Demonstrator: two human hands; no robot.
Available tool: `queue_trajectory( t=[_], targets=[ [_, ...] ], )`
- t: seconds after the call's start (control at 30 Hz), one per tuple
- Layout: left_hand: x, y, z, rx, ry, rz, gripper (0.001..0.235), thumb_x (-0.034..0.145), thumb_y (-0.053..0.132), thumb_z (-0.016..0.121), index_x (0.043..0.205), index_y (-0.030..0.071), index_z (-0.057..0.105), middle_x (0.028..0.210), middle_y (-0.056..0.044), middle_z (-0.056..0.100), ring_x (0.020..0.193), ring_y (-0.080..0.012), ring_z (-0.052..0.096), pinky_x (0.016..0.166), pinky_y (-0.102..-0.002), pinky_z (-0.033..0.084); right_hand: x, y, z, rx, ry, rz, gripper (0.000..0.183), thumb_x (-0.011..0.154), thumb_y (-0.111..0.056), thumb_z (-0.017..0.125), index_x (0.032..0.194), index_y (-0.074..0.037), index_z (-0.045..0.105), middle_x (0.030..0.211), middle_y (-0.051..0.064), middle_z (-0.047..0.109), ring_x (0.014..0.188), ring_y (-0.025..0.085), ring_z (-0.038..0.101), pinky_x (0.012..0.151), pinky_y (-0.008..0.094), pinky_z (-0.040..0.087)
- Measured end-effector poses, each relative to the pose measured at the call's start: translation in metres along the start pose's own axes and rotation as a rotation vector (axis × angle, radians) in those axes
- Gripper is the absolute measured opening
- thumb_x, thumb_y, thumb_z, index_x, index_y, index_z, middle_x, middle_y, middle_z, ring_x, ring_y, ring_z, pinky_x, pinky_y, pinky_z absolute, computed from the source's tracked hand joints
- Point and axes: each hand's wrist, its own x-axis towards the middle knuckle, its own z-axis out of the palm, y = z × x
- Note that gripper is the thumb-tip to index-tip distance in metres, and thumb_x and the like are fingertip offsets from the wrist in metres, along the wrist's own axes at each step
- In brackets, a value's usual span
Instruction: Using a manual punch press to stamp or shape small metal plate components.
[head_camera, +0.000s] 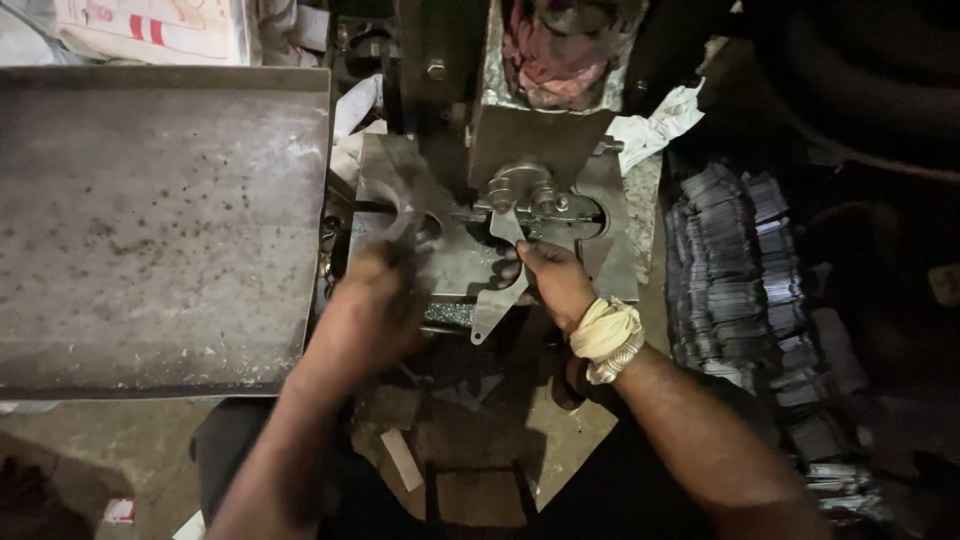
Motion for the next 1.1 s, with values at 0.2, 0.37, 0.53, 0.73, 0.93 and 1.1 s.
queue_trajectory(
  t=[0.2, 0.37, 0.53, 0.73, 0.93, 1.1],
  targets=[
    [-0.009, 0.010, 0.026, -0.073, -0.260, 0.153, 0.043, 0.089, 0.008, 0.073, 0.132, 0.010, 0.068, 0.123, -0.014, 0.068, 0.114, -0.0314, 0.065, 0.099, -0.041, 0.055, 0.018, 0.038, -0.031, -0.106, 0.130, -0.026, 0.027, 0.108, -0.031, 0.067, 0.092, -0.009, 0.065, 0.073, -0.003, 0.051, 0.059, 0.007, 0.042, 0.052, 0.028, 0.034],
    [-0.018, -0.003, 0.101, 0.166, -0.390, 0.073, 0.047, 0.096, 0.015, 0.065, 0.142, 0.006, 0.059, 0.114, -0.020, 0.063, 0.107, -0.0331, 0.060, 0.097, -0.044, 0.053, -0.021, 0.017, -0.064, -0.461, 0.157, -0.267, 0.016, 0.096, -0.021, 0.068, 0.099, -0.006, 0.075, 0.087, 0.006, 0.069, 0.074, 0.016, 0.062, 0.068, 0.030, 0.049],
    [-0.026, -0.001, 0.134, 0.370, 0.049, 0.325, 0.045, 0.099, 0.019, 0.058, 0.139, -0.003, 0.057, 0.124, -0.018, 0.064, 0.119, -0.0344, 0.059, 0.109, -0.048, 0.048, -0.068, -0.025, -0.091, -0.846, 0.386, -0.643, 0.017, 0.094, -0.012, 0.063, 0.104, -0.005, 0.075, 0.090, 0.012, 0.076, 0.080, 0.024, 0.074, 0.073, 0.036, 0.056],
    [-0.019, -0.001, 0.131, 0.160, -0.004, 0.352, 0.044, 0.101, 0.015, 0.061, 0.139, -0.006, 0.055, 0.126, -0.022, 0.060, 0.119, -0.0365, 0.056, 0.107, -0.049, 0.047, -0.019, -0.054, -0.117, -0.908, 0.569, -0.437, 0.019, 0.096, -0.024, 0.076, 0.102, -0.007, 0.080, 0.073, 0.016, 0.071, 0.061, 0.026, 0.070, 0.058, 0.040, 0.051],
    [-0.018, -0.002, 0.125, 0.159, -0.159, 0.226, 0.047, 0.095, 0.011, 0.065, 0.138, -0.005, 0.057, 0.119, -0.022, 0.057, 0.107, -0.0414, 0.055, 0.097, -0.049, 0.049, 0.037, -0.031, -0.130, -1.058, 0.619, -0.678, 0.018, 0.090, -0.025, 0.081, 0.103, -0.014, 0.083, 0.088, 0.019, 0.075, 0.077, 0.033, 0.073, 0.070, 0.042, 0.057],
    [-0.021, -0.009, 0.128, 0.249, -0.163, 0.256, 0.050, 0.093, 0.006, 0.062, 0.141, -0.006, 0.056, 0.122, -0.022, 0.057, 0.112, -0.0392, 0.056, 0.102, -0.046, 0.051, -0.009, -0.047, -0.085, -1.237, 0.858, -0.726, 0.022, 0.091, -0.021, 0.078, 0.110, -0.010, 0.080, 0.117, 0.032, 0.058, 0.110, 0.050, 0.055, 0.091, 0.053, 0.047]
  ],
)
